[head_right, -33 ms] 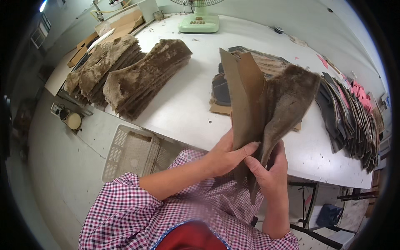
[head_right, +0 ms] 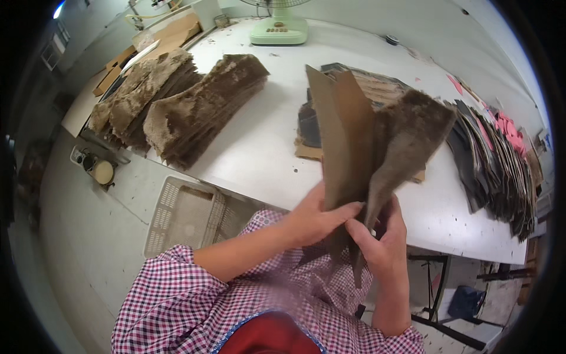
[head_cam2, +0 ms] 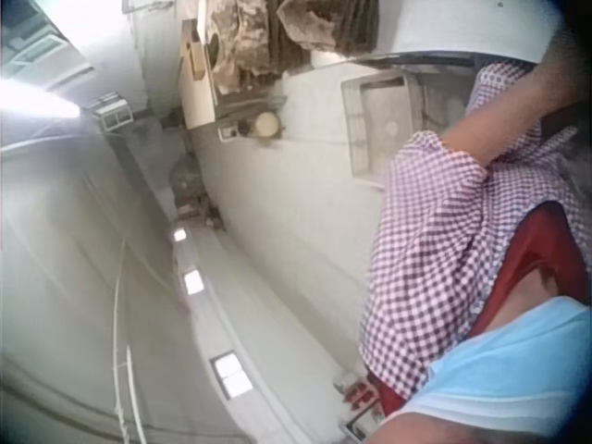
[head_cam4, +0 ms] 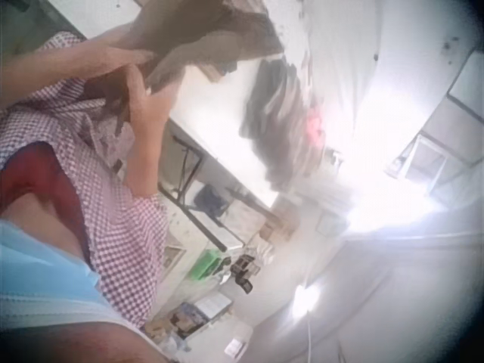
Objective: The person repeatedly picks up individual fabric pieces from a stack on a white table, unfolds them to inspect the seams and texture, and then places them back down. The task involves handling multiple similar pieces one by one.
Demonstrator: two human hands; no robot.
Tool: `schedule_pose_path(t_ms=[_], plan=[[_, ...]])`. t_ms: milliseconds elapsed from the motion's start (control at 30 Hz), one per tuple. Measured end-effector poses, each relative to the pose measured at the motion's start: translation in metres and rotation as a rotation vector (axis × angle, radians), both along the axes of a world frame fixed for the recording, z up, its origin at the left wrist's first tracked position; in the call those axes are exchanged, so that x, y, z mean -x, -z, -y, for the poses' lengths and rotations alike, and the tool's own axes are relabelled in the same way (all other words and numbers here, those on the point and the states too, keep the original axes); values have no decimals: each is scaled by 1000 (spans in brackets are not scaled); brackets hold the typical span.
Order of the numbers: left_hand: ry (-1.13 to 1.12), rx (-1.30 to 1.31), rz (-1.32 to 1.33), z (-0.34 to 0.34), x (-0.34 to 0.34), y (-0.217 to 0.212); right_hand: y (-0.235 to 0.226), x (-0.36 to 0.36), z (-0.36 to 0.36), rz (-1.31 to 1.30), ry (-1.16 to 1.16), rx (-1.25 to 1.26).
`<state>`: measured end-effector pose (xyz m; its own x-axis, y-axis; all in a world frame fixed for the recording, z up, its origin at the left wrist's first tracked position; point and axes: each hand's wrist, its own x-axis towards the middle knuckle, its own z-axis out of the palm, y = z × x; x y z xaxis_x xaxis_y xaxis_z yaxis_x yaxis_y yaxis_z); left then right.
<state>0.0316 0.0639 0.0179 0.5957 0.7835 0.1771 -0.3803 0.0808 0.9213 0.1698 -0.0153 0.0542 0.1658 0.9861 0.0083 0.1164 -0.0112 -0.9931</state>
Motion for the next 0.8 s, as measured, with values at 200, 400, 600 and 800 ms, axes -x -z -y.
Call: schedule_pose_path(t_ms=[200,400,600,800], plan=[[-21,599,-121,-15,59,-22,2,-31,-1,-171,199,111],[59,673,64,-13,73,10,28,-55,1,74,184,74],[128,727,359,5,68,17,58,-37,-10,149,201,-19],[151,748,262,25,55,15,85,-5,-20,-256,12,77]])
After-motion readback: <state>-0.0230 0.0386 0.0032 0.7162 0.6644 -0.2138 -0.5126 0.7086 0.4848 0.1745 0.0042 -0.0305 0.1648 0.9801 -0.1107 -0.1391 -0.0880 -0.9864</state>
